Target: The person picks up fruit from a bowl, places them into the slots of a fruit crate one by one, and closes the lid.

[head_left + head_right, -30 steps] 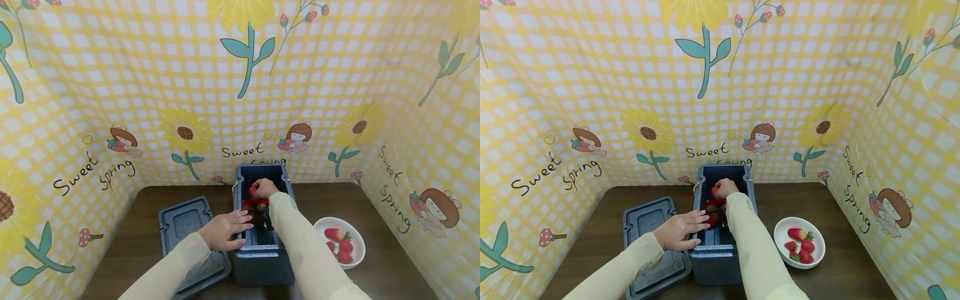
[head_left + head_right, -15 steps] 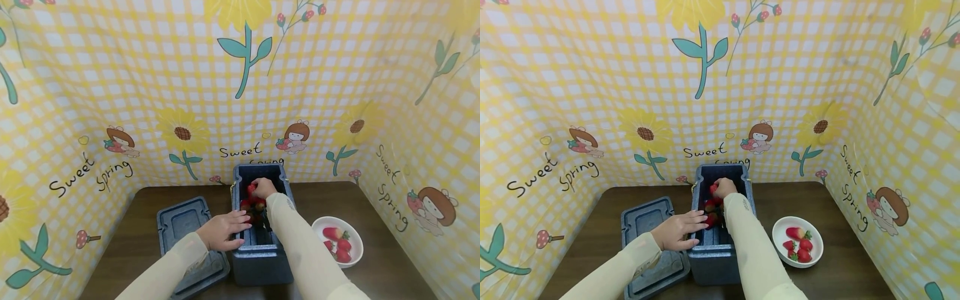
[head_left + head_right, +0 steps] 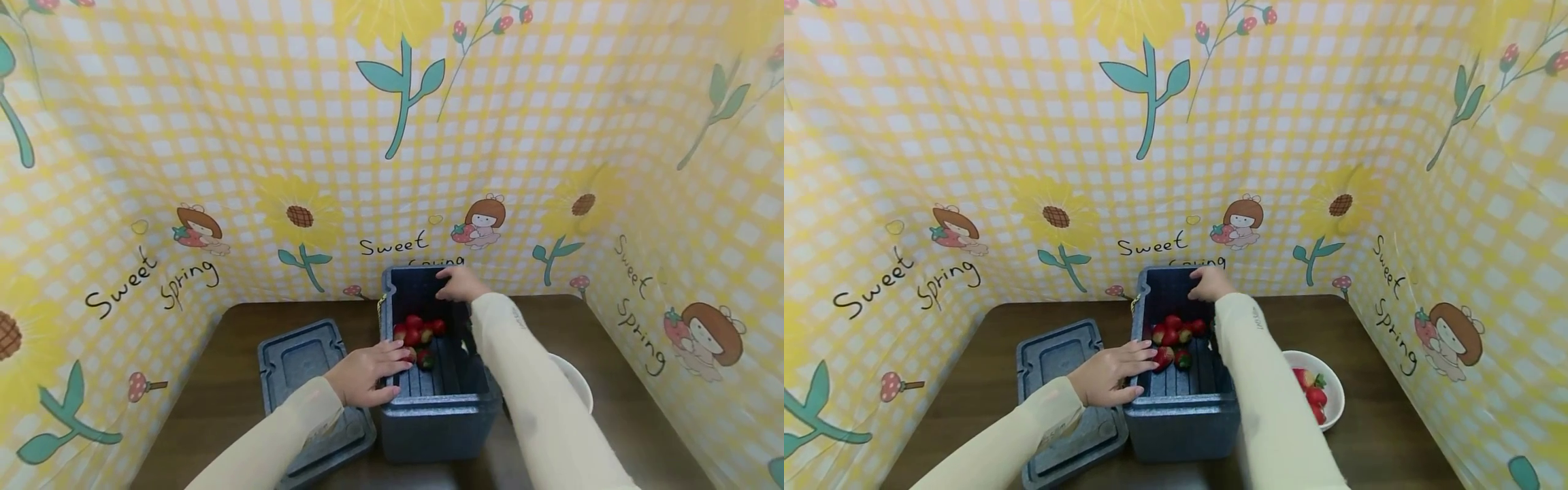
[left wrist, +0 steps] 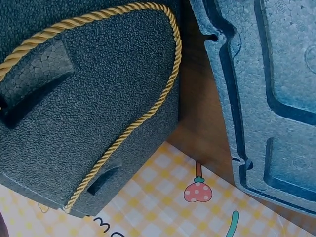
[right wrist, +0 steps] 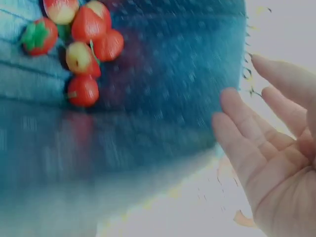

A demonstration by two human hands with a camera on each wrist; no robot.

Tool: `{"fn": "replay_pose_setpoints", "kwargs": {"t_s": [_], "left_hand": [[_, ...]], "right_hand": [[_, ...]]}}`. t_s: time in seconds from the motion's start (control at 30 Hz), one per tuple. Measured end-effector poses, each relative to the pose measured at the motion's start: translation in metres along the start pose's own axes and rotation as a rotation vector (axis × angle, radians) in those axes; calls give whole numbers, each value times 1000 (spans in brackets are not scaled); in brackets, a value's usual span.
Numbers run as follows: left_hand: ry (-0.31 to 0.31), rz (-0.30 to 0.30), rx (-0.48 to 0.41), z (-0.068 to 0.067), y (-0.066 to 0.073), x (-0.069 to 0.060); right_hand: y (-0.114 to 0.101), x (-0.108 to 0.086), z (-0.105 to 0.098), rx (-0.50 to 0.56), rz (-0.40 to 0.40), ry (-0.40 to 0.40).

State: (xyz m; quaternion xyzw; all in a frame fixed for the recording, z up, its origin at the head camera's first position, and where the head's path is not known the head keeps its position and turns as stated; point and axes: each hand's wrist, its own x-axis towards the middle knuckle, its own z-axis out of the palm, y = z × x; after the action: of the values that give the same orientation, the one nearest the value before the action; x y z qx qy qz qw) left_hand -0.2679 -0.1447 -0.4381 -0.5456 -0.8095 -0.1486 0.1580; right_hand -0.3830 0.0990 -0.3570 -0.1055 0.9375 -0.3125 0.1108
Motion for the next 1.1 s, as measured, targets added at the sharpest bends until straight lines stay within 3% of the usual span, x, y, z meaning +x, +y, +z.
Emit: {"fn": "replay_pose_setpoints", "kwargs": {"t_s": [0.13, 0.2, 0.3, 0.37, 0.4, 0.53, 0.8, 0.97, 1.1], "left_hand": [[-34, -17, -30, 0, 0, 7], [-50, -22, -49, 0, 1, 9], [-63, -18, -68, 2, 2, 11], [-61, -9, -69, 3, 2, 12], [-57, -5, -69, 4, 2, 13], [-47, -2, -76, 7, 1, 13], [-31, -15, -88, 9, 0, 8], [-18, -18, -93, 9, -1, 4], [18, -20, -91, 7, -3, 1]], "right_hand": [[23, -11, -27, 23, -36, -15], [55, -7, -32, 45, -144, 12], [87, -21, -44, 57, -188, 36], [101, -39, -52, 56, -158, 50], [96, -57, -60, 24, -86, 40], [125, -89, -72, -43, -27, 59], [192, -144, -59, -15, 145, 89], [212, -164, -46, -53, 185, 107], [218, -168, -33, -15, 183, 113]]}}
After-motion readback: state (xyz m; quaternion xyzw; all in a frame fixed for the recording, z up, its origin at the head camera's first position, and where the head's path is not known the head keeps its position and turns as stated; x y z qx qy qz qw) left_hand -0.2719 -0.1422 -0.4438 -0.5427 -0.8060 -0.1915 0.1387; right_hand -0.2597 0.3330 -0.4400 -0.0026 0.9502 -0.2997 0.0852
